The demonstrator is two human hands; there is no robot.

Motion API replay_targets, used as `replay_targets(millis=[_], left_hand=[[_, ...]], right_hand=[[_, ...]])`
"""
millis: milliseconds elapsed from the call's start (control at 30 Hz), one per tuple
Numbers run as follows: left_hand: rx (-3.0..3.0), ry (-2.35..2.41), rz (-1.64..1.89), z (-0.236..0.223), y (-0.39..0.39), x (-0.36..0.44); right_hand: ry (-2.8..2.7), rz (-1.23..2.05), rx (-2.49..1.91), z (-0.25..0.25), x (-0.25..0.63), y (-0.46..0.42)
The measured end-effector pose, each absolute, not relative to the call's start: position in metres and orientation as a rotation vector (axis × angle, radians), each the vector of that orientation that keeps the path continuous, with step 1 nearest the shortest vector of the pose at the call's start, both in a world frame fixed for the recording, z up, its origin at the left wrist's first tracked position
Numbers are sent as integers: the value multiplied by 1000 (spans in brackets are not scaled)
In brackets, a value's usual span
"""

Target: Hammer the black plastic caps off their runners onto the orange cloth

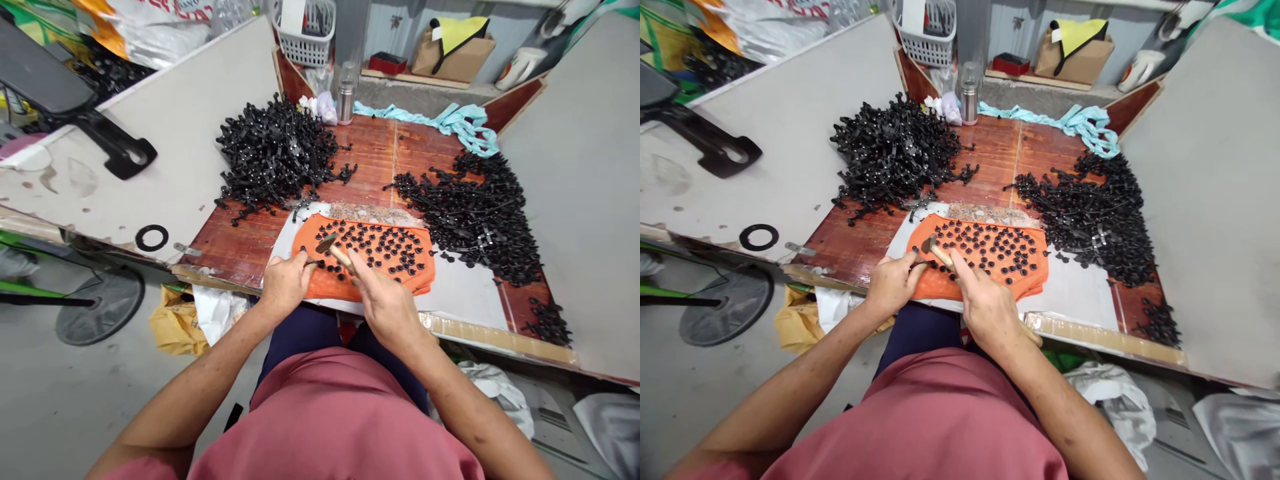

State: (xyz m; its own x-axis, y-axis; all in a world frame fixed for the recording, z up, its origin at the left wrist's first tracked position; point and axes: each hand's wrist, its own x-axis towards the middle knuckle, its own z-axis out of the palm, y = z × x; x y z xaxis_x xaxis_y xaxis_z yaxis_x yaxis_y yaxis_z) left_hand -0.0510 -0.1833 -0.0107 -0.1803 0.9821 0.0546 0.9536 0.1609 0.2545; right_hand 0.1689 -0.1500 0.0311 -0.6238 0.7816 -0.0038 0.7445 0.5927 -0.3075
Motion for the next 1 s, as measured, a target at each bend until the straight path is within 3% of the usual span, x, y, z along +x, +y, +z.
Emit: replay_targets(millis=[433, 667, 833, 1000], left_hand=[[1848, 2274, 289, -10, -182, -53], [2350, 1849, 255, 37, -184, -108], [2538, 1265, -29, 53, -174, -123], [2659, 1119, 161, 47, -172, -125]], right_hand=[[-2856, 383, -1485, 36, 163, -148], [-2971, 197, -1432, 39, 165, -140], [-2985, 122, -1407, 39, 162, -141], [-2889, 187, -1376, 38, 169, -139]])
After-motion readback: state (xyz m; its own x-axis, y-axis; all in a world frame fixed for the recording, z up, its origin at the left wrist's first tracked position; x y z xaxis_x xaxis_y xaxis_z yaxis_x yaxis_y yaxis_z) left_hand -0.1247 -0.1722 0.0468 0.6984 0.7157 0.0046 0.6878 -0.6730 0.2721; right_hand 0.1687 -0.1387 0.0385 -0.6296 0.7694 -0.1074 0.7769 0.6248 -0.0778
